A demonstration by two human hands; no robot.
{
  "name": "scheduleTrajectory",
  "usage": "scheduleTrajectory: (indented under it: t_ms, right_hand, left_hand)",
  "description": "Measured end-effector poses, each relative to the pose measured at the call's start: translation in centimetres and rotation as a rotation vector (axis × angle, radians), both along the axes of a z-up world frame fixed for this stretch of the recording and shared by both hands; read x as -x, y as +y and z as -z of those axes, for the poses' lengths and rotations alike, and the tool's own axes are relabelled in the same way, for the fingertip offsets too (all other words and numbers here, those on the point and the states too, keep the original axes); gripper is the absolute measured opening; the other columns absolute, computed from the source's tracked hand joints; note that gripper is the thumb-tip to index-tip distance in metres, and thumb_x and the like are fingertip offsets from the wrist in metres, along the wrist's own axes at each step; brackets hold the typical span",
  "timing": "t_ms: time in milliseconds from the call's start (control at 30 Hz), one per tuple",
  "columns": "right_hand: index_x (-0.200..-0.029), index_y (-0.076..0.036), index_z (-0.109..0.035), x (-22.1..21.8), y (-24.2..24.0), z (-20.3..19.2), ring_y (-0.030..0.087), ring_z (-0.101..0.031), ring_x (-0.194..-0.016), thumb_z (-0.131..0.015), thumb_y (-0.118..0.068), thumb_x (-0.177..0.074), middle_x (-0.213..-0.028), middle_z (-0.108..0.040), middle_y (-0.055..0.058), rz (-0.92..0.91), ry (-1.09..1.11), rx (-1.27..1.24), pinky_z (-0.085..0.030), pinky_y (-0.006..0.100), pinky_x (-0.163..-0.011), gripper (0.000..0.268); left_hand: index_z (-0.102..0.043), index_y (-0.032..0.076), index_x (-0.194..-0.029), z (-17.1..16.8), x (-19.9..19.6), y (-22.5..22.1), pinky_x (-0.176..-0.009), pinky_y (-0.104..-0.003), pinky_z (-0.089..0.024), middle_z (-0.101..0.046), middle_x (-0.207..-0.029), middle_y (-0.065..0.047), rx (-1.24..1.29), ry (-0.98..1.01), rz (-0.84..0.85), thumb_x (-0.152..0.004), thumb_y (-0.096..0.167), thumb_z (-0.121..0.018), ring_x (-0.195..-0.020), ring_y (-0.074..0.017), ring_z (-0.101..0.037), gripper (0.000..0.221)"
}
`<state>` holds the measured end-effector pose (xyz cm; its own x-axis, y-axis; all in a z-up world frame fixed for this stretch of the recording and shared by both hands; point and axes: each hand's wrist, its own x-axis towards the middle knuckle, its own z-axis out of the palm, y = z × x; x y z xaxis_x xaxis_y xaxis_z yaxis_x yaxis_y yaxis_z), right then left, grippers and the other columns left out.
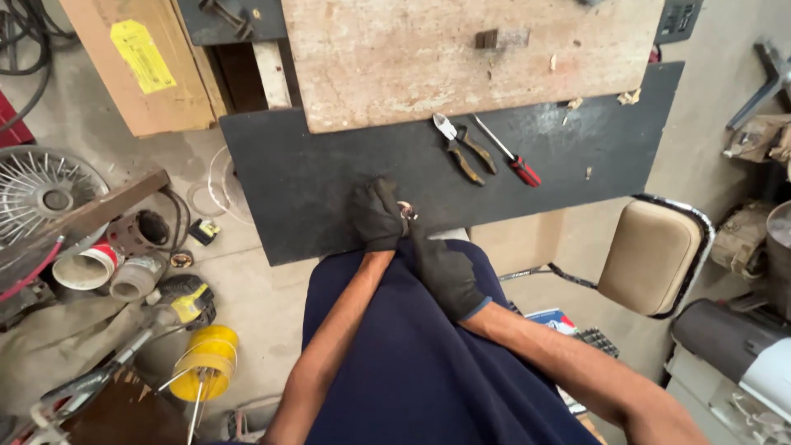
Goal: Disassembling and inspecting a motor stator using pliers and a screwdriver on a workbench
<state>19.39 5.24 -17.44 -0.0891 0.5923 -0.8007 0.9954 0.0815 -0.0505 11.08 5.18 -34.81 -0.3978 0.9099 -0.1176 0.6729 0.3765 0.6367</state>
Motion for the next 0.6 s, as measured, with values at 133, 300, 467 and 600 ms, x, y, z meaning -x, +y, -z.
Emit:
scheduleTrajectory:
  t_ms: [133, 300, 467, 600]
  right_hand:
    - [-0.152, -0.03, -0.047, -0.4, 1.3, 1.7, 0.028, -0.076, -0.072, -0.046, -0.039, -0.103, -0.081, -0.072, 0.009, -0.069, 0.046, -0.234, -0.06, 0.044, -0.052, 0.05]
    - [-0.134, -0.024, -0.068, -3.0, 7.1, 2.3, 0.013, -0.057, -0.051, -0.07, -0.039, -0.092, -0.072, -0.073, 0.002, 1.071, 0.212, 0.556, -0.037, 0.019, -0.044, 0.044]
    - [-0.134, -0.02, -0.07, -1.5, 7.6, 1.4, 0.023, -0.063, -0.081, -0.064, -0.034, -0.098, -0.091, -0.074, 0.008, 0.747, 0.136, 0.434, -0.047, 0.034, -0.063, 0.039]
    - [-0.128, -0.042, -0.068, 3.2, 6.1, 1.8, 0.03, -0.073, -0.107, -0.045, -0.044, -0.103, -0.107, -0.077, 0.005, 0.243, -0.273, 0.235, -0.061, 0.049, -0.079, 0.034]
  left_hand:
    - [-0.067, 0.022, -0.076, 1.1, 0.3, -0.6, -0.06, -0.047, -0.054, -0.066, -0.069, -0.008, 0.023, -0.042, 0.026, -0.105, 0.029, -0.038, -0.065, -0.0365, -0.066, 0.041]
    - [-0.064, 0.026, -0.078, 0.0, 0.5, -0.2, -0.06, -0.044, -0.054, -0.062, -0.068, -0.003, -0.04, 0.021, 0.012, -0.106, 0.029, -0.039, -0.064, -0.0306, -0.063, 0.038]
    - [-0.06, 0.017, -0.075, 0.9, 0.0, -0.4, -0.058, -0.045, -0.055, -0.06, -0.066, -0.01, -0.022, 0.049, -0.011, -0.105, 0.029, -0.041, -0.064, -0.036, -0.064, 0.038]
    - [-0.063, 0.018, -0.076, -0.4, -0.1, 0.1, -0.055, -0.042, -0.054, -0.061, -0.066, -0.007, 0.029, 0.081, -0.021, -0.105, 0.029, -0.042, -0.06, -0.0325, -0.065, 0.038]
